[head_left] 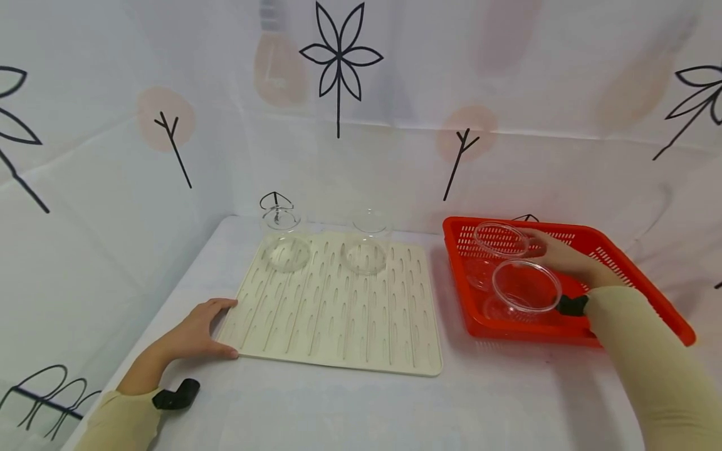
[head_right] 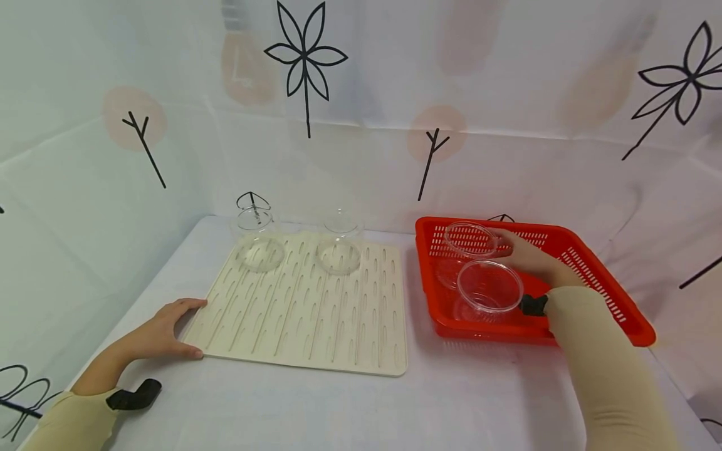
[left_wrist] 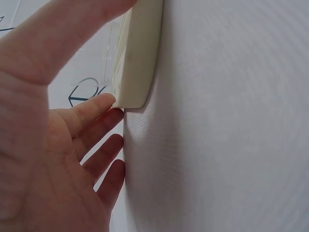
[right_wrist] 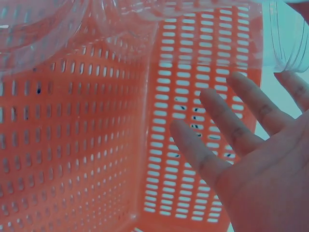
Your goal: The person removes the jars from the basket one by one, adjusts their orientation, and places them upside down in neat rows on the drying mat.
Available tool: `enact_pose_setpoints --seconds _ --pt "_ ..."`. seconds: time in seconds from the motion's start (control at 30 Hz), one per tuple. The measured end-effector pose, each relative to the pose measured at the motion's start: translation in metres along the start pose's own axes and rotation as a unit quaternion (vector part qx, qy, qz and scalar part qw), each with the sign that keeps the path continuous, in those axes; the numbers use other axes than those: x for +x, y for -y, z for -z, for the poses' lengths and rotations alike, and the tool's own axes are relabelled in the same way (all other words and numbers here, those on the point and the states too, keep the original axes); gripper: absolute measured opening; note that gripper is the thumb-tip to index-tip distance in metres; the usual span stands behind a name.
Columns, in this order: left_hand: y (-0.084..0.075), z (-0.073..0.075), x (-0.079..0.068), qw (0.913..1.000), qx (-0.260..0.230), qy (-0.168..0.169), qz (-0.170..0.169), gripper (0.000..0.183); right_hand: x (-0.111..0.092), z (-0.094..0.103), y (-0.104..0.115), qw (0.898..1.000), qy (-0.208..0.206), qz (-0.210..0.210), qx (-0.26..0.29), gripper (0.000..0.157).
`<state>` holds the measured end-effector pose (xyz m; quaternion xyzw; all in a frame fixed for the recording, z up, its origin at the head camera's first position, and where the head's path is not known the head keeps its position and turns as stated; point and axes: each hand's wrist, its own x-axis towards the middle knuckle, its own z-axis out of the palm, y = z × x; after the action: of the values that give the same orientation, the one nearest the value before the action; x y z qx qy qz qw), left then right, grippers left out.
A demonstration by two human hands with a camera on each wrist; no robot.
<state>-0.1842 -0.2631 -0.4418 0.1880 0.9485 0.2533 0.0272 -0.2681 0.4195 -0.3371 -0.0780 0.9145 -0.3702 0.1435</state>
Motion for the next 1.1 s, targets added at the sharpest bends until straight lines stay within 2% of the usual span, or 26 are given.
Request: enact_pose_setpoints --seconds 0.33,0.77,1.1 --pt "-0.001 0.001 0.000 1.0000 0.000 -0.001 0.000 0.101 0.010 -0.005 0.005 1.000 0.024 -0.006 0.013 0.098" --pt "-0.001 0.001 0.002 1.0000 0.001 -0.001 -0.005 0.101 0.016 -0.011 0.010 1.000 -0.011 0.011 0.010 0.094" --pt "-0.001 0.001 0.000 1.0000 -0.003 -0.002 -0.003 0.102 0.011 -0.004 0.013 0.999 -0.034 0.011 0.022 0.094"
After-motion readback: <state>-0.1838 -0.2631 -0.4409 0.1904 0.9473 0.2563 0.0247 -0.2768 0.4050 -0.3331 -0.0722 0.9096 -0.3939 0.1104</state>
